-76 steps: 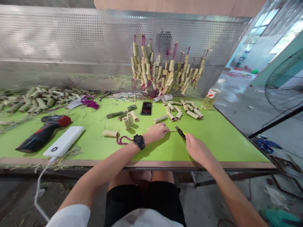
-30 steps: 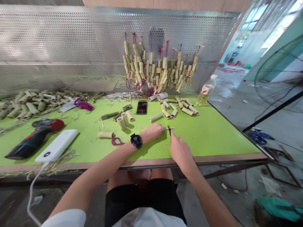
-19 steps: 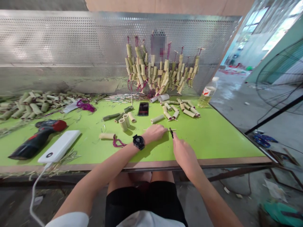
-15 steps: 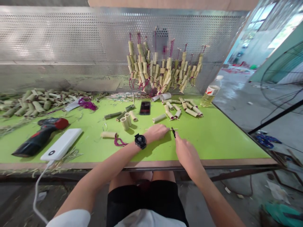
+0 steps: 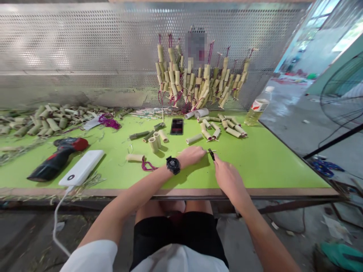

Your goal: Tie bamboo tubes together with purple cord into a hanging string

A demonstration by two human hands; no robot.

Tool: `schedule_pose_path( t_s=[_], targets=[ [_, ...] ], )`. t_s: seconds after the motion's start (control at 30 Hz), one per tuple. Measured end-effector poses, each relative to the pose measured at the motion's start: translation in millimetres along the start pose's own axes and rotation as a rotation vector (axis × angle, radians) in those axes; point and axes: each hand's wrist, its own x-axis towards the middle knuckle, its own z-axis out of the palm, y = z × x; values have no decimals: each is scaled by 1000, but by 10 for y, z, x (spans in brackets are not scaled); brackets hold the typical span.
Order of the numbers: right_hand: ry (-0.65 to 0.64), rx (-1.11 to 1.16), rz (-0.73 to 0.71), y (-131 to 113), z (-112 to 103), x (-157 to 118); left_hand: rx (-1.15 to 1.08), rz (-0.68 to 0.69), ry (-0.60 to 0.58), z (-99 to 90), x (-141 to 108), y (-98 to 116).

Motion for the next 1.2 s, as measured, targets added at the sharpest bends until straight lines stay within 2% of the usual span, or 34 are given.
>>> schedule_pose_path(
  t_s=[0.13,0.37,0.47,0.7,0.9,1.2],
  targets=[
    [-25,19,-7,27,-12,0,6,-27,-18,14,20,-14],
    [-26,39,4,16,-54,28,-45,19,21,51,49,-65],
    [-26,62,-3,1,-80,29,-17,9,3,32,52,-61],
    [-25,40,23,9,45,-177,16,39,-10,24,53,-69],
    [52,63,57,32,134,-110,-31,36,17,66,52,-102],
    [39,85,86,20,86,-79,-34,33,13,58,41,-139]
  ],
)
